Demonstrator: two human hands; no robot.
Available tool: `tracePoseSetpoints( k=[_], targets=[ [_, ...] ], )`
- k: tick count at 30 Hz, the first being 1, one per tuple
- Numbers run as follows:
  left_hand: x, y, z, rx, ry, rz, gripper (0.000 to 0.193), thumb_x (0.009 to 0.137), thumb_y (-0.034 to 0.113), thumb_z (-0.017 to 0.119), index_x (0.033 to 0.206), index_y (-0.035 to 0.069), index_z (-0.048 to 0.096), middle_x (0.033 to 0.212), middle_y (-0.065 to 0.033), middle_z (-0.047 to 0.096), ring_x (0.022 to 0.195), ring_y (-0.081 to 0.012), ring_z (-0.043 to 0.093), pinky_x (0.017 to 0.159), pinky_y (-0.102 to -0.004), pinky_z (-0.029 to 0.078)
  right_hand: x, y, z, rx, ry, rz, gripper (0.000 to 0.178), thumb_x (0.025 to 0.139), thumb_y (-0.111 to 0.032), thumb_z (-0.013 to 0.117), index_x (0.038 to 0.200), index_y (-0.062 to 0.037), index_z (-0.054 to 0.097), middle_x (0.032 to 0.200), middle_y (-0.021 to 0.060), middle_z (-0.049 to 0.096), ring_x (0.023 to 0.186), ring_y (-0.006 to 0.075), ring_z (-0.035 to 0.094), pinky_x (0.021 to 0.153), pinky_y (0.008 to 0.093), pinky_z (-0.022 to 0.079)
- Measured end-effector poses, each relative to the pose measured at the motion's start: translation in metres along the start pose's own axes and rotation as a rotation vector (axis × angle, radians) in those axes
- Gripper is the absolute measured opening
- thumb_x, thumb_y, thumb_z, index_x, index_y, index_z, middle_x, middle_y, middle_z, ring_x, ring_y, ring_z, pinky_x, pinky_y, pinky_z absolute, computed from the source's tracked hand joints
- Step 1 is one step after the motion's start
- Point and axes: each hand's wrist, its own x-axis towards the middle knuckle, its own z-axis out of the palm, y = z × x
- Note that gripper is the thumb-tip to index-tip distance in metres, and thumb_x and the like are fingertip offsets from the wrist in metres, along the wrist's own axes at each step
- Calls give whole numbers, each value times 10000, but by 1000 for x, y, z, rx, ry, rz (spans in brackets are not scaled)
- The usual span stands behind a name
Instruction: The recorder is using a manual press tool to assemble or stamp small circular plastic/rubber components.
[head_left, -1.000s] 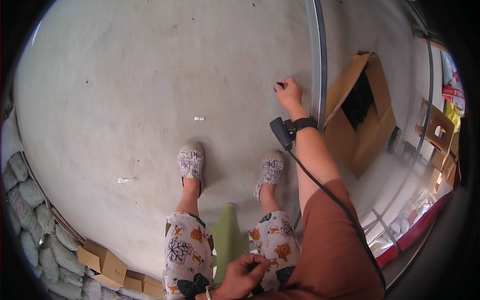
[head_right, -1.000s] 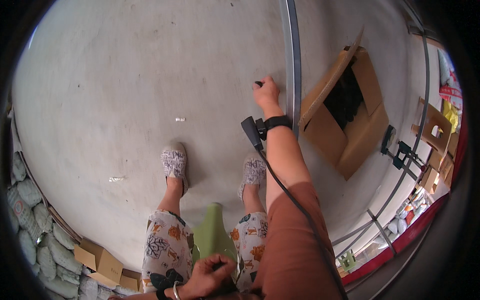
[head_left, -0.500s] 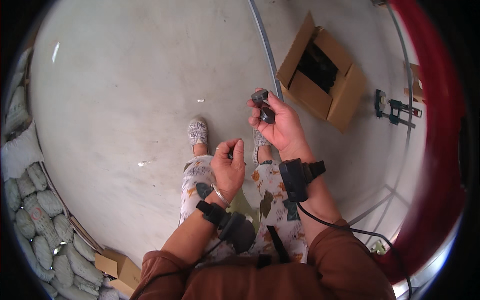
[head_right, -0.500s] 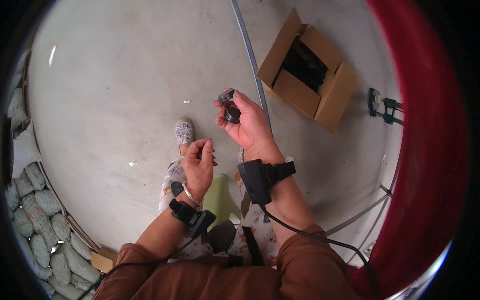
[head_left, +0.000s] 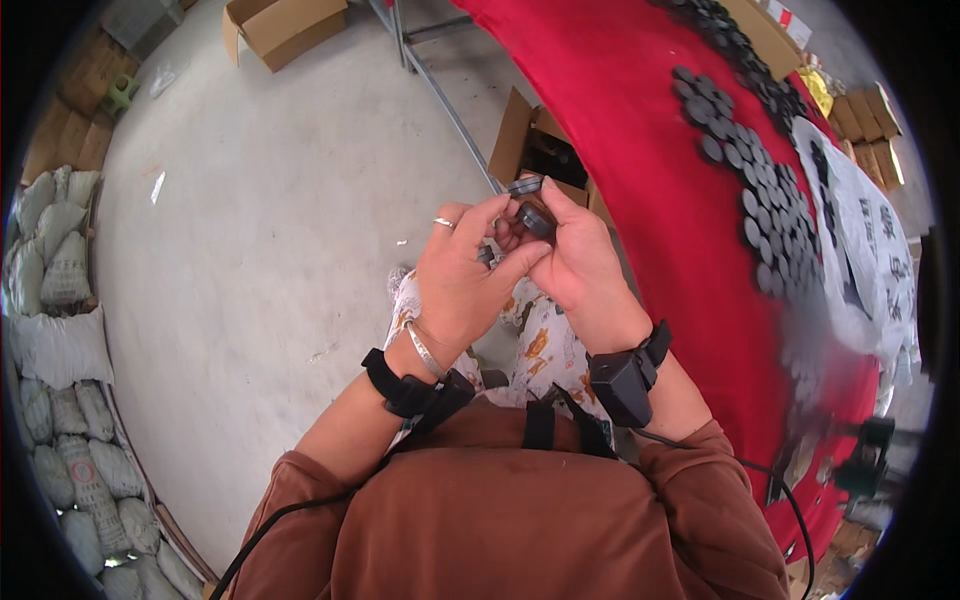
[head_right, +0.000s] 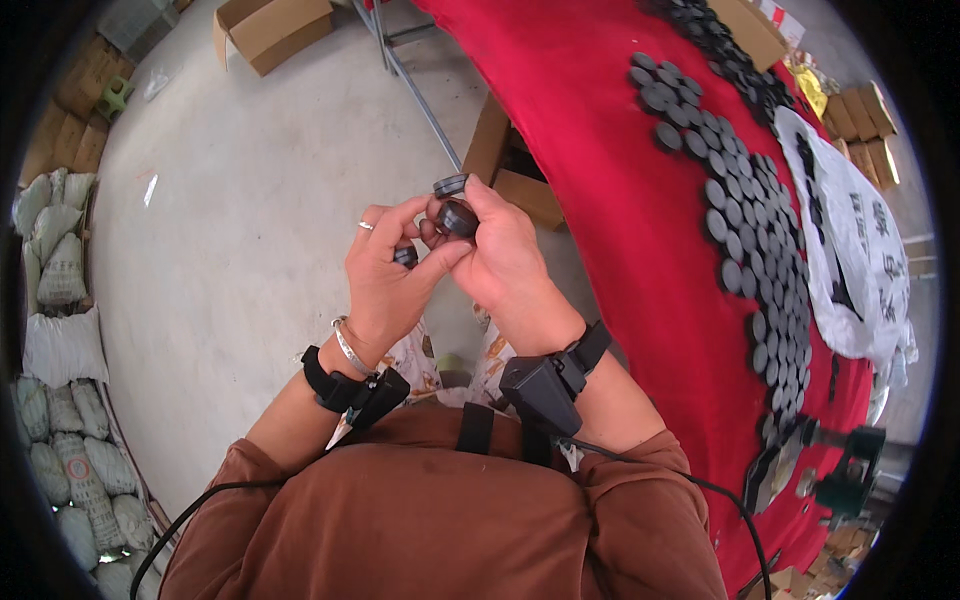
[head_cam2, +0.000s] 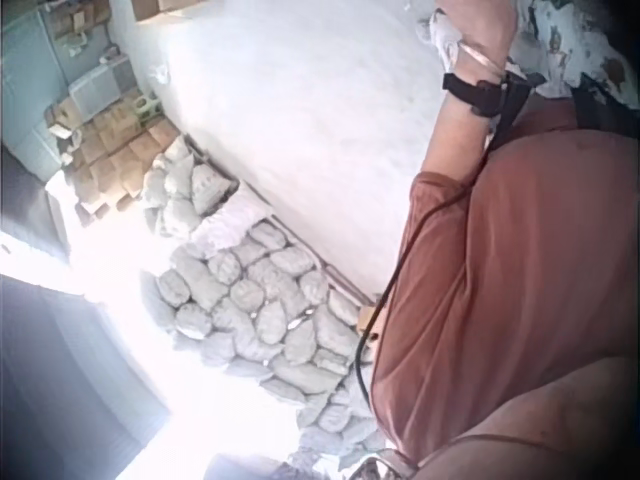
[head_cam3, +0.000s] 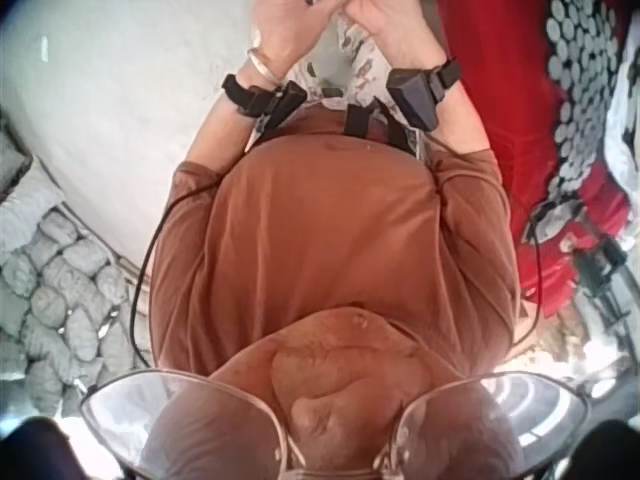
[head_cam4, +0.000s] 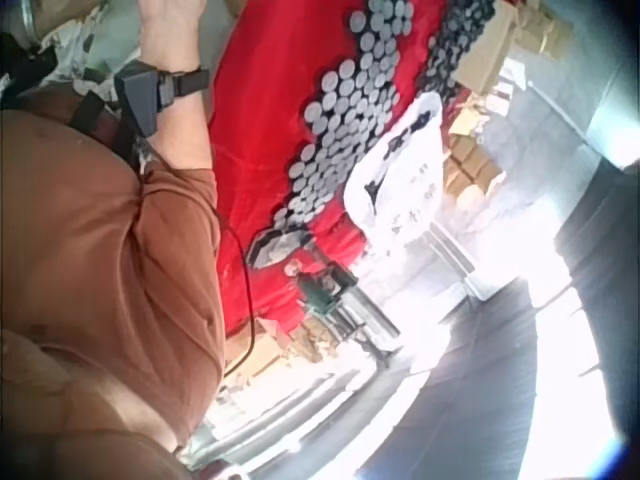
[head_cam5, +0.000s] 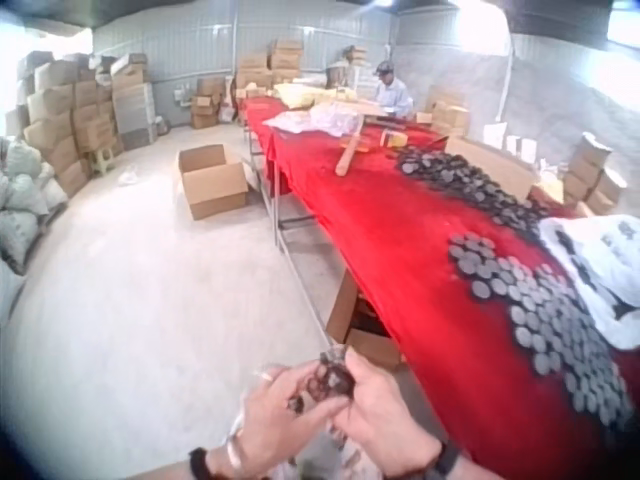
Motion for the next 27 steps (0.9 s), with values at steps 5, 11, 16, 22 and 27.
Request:
tracePoseSetpoints(
  k=[5,11,16,22,27],
  targets=[
    [-14,33,-12,110,-54,157,427,632,111,829,1018,92,648,817,-24,524,708,-141,538,613,-271,465,-40,5,1,40,31,37,302,1015,-227,362,994,40,502,912,145,562,790,229,546,737,380,497],
    [-18,47,-15,159,-80,248,345,659,211,806,949,110,650,829,-22,529,664,-159,589,567,-280,496,-66,4,5,-3,-6,-51,276,1016,-220,359,998,22,491,940,136,555,811,217,550,731,373,502],
    [-17,52,-10,-22,-170,188,336,658,80,784,969,76,656,894,-35,533,744,-127,565,613,-248,491,-79,5,8,-82,16,-258,233,1012,-210,369,1005,-6,481,933,121,557,816,210,551,731,373,503],
    [-9,38,-5,-440,-252,172,338,690,-53,739,1002,46,652,1039,-67,514,806,-94,548,649,-225,485,-91,-1,13,-31,-16,-380,215,1007,-184,377,1018,-3,493,955,128,573,842,211,567,739,360,502],
    [-1,38,1,-419,-340,261,375,695,-72,738,1037,43,635,1063,-76,508,825,-103,572,650,-226,481,-93,-5,6,-52,-122,-440,223,1005,-196,388,1027,0,493,969,127,578,849,213,584,755,340,500]
  ],
)
